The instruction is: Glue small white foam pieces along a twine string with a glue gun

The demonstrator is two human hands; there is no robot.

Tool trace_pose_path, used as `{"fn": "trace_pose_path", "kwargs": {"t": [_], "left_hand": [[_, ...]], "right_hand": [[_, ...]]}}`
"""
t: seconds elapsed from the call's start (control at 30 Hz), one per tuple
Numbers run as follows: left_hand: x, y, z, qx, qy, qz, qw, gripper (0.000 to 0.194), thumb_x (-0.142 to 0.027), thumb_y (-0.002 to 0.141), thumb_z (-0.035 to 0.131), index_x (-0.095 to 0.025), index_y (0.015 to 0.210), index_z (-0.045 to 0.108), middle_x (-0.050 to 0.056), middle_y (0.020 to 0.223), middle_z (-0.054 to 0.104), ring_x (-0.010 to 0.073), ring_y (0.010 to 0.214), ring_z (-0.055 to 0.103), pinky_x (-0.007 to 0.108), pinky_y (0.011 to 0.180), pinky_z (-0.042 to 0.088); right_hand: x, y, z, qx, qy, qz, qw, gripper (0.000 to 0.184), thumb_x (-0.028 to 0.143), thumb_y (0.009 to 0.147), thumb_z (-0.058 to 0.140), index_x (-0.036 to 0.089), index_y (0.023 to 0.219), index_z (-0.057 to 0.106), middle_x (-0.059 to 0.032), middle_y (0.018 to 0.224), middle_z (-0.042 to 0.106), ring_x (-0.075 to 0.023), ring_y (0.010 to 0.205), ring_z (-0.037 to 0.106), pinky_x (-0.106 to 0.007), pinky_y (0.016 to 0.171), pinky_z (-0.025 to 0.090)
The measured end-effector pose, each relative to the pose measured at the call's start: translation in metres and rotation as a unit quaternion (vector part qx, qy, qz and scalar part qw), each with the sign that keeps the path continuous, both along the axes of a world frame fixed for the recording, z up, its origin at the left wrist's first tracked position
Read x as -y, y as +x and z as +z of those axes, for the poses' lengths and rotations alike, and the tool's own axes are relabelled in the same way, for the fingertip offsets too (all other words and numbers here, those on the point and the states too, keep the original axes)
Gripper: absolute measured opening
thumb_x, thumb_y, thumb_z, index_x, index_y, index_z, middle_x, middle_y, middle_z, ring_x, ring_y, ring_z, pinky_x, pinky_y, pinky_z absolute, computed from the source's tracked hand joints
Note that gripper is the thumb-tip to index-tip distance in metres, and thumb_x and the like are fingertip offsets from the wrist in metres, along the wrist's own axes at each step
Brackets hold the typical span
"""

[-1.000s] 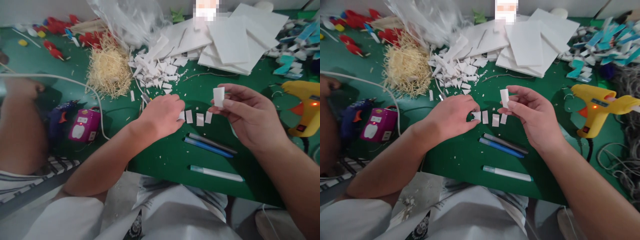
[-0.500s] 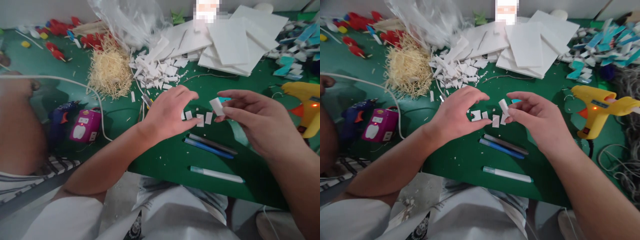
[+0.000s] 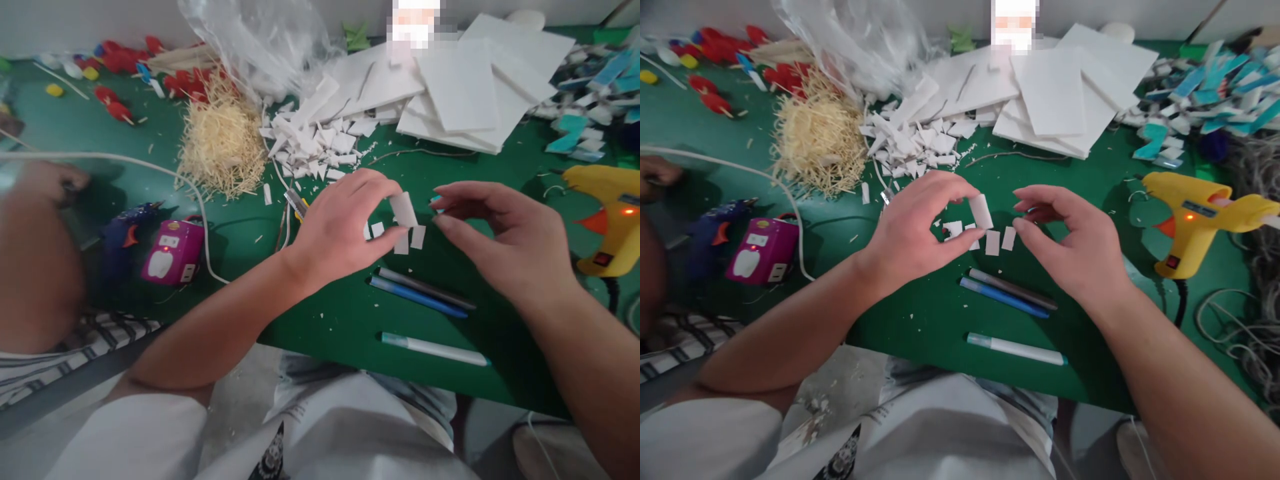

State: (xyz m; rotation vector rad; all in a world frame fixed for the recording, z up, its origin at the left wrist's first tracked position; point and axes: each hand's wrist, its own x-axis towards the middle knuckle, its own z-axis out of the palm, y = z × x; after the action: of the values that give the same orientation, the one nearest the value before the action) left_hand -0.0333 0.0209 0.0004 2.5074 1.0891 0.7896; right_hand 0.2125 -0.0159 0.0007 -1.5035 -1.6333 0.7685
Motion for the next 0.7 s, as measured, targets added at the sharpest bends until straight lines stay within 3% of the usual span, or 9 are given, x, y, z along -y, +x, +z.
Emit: {"fn": "trace_pose_path", "kwargs": {"t": [0.1, 0.23, 0.43, 0.7], "left_hand": [[-0.006, -0.004, -0.003, -0.016, -0.013, -0.002, 1.0, 0.018, -0.029, 0.105, 0.068, -0.021, 0.12, 0.069, 0.009, 0.127, 0.078, 0.0238, 0.123, 0.072, 0.041, 0.108, 0.057], [-0.006, -0.002, -0.005, -0.066, -0.041, -0.025, 0.997, 0.022, -0.028, 0.101, 0.072, -0.017, 0.121, 0.072, 0.011, 0.125, 0.077, 0.0264, 0.121, 0.071, 0.042, 0.106, 0.058], [0.0, 0.004, -0.008, -0.112, -0.062, -0.047, 0.991, 0.025, -0.03, 0.102, 0.072, -0.015, 0.121, 0.077, 0.013, 0.125, 0.074, 0.0289, 0.117, 0.07, 0.044, 0.104, 0.058], [0.002, 0.012, -0.007, -0.183, -0.063, -0.056, 0.979, 0.025, -0.028, 0.102, 0.071, -0.013, 0.122, 0.077, 0.017, 0.13, 0.071, 0.0335, 0.124, 0.069, 0.047, 0.103, 0.06]], "right_hand": [[-0.005, 0.009, -0.009, 0.164, 0.114, 0.094, 0.975, 0.028, 0.045, 0.09, 0.081, 0.031, 0.113, 0.082, -0.0086, 0.124, 0.083, -0.0331, 0.119, 0.078, -0.057, 0.107, 0.063], [-0.009, 0.012, -0.024, 0.252, 0.146, 0.182, 0.939, 0.033, 0.05, 0.091, 0.079, 0.033, 0.119, 0.08, -0.0091, 0.137, 0.08, -0.0412, 0.14, 0.069, -0.07, 0.119, 0.051], [-0.013, 0.015, -0.036, 0.261, 0.144, 0.202, 0.933, 0.026, 0.045, 0.094, 0.075, 0.035, 0.118, 0.078, -0.0077, 0.136, 0.08, -0.0387, 0.137, 0.071, -0.072, 0.122, 0.046], [-0.013, 0.024, -0.031, 0.28, 0.143, 0.2, 0.928, 0.029, 0.041, 0.095, 0.07, 0.034, 0.122, 0.077, -0.0072, 0.136, 0.08, -0.0368, 0.132, 0.073, -0.069, 0.123, 0.047]]}}
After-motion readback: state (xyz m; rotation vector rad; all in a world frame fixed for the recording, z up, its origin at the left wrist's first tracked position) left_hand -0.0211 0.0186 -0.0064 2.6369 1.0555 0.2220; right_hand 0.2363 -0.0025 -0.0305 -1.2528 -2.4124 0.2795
